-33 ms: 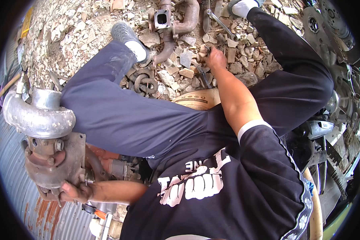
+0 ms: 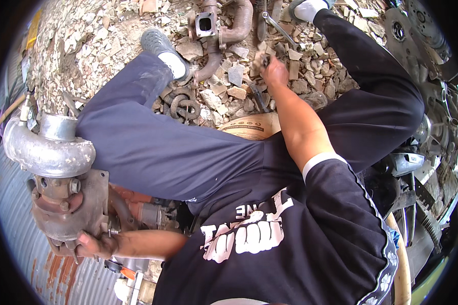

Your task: The person sits on the ground and uses a wrench to loosen and tighten bolts on a turbocharger. They rotate the component to access different sides and continue adjusting fasteners throughout the clip.

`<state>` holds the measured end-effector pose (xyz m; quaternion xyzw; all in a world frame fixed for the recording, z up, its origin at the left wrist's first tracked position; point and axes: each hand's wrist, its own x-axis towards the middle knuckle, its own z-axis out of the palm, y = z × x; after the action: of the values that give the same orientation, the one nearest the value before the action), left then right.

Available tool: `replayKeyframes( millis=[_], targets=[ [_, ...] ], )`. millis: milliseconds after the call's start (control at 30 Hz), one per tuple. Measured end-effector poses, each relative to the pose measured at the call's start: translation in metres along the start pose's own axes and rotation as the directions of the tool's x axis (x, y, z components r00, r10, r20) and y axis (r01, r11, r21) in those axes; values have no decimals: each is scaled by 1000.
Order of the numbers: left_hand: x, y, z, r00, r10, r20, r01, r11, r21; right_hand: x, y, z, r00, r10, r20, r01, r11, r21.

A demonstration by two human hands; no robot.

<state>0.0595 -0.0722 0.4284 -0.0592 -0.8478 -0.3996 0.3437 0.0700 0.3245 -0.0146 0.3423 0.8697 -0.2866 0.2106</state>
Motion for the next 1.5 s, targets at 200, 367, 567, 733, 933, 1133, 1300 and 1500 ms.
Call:
replayKeyframes(
  millis=[200, 367, 567, 733, 933, 1133, 1300, 1500],
  targets=[
    [-2, -3, 1, 1000, -1, -3, 1, 1000, -10, 43, -15, -14, 999, 48, -1, -48, 997, 64],
    [0, -2, -1, 1000, -8, -6, 8, 1000, -15, 19, 8, -5, 986, 94, 136, -68, 980, -185],
    [2, -3, -2, 1000, -1, -4, 1, 1000, -12, 14, 19, 20, 991, -134, 6, 131, 960, -249],
    [1, -4, -3, 1000, -6, -3, 5, 1000, -9, 32, -8, -5, 982, -15, -188, 4, 998, -56],
    [-2, -7, -4, 1000, -13, -24, 12, 1000, -25, 19, 5, -17, 994, -28, 104, 64, 932, -356],
    [2, -6, -8, 1000, 0, -23, 0, 999, -35, 20, 30, 25, 995, 78, 69, -60, 969, -242],
    [-3, -9, -7, 1000, -6, -29, 5, 999, -33, 38, -29, -6, 980, 159, -123, -125, 961, 248],
    [-6, -10, -8, 999, -15, -34, 14, 999, -41, 34, -11, -17, 987, 144, -76, -137, 986, 96]
  ],
)
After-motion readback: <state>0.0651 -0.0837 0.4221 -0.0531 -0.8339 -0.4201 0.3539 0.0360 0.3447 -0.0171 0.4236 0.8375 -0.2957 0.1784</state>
